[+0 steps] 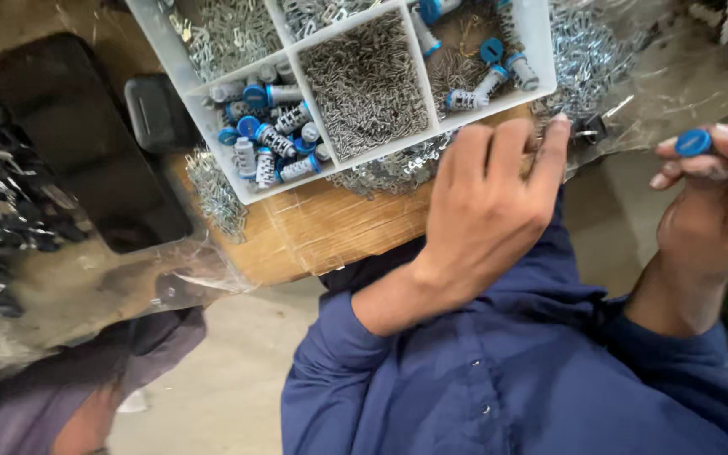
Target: The person assembles small key cylinders by inserting metal pins into a cylindrical housing and securing a blue cap. They repeatedly pick pins from a compartmentalized tray, insert them into the cylinder, and place the finished units back into the tray.
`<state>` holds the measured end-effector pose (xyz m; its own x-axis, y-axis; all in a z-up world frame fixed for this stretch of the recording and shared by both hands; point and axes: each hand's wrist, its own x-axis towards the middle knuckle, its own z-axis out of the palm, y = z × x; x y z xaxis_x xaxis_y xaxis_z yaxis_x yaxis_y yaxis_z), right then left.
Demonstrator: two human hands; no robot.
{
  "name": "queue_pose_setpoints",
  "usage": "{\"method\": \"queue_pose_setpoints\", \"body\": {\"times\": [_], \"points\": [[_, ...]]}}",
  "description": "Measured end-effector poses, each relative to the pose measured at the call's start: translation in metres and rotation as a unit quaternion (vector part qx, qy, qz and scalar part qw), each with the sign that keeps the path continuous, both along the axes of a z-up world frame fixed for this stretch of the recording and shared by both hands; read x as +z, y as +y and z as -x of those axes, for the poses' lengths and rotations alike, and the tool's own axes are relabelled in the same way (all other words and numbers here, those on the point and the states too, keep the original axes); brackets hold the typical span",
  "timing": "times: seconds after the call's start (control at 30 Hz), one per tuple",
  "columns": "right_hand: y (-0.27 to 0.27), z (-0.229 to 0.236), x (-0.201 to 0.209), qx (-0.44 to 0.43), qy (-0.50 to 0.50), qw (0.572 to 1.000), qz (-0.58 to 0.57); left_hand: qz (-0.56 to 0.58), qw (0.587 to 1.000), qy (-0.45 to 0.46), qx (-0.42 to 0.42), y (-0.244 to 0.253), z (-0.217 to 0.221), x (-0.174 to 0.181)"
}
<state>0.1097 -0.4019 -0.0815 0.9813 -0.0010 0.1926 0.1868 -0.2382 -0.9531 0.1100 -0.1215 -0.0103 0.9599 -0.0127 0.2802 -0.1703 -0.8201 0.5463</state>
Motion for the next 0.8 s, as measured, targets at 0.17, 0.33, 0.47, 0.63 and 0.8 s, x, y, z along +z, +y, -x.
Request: {"method": "queue_pose_setpoints", "body": {"times": [0.17, 0.33, 0.47, 0.63, 0.8], "points": [[-0.031, 0.011, -0.024, -0.043, 0.025, 0.997, -0.059, 0.005, 1.000, 0.004, 0.019, -0.014, -0.002, -0.009], [-0.047, 0.003, -0.044, -0.016, 0.049, 0.996, -0.077, 0.003, 0.998, -0.013, 0.060, -0.012, -0.012, 0.007], [-0.016, -0.017, -0.011, 0.017, 0.147, 0.986, -0.080, 0.272, 0.962, -0.003, -0.038, 0.026, -0.001, 0.027], [0.094, 0.005, 0.036, 0.204, -0.032, 0.978, 0.037, 0.785, 0.619, -0.003, 0.030, 0.054, 0.056, 0.019], [0.167, -0.008, 0.075, 0.326, 0.020, 0.945, -0.036, 0.466, 0.883, -0.010, 0.047, 0.056, 0.091, 0.000]]}}
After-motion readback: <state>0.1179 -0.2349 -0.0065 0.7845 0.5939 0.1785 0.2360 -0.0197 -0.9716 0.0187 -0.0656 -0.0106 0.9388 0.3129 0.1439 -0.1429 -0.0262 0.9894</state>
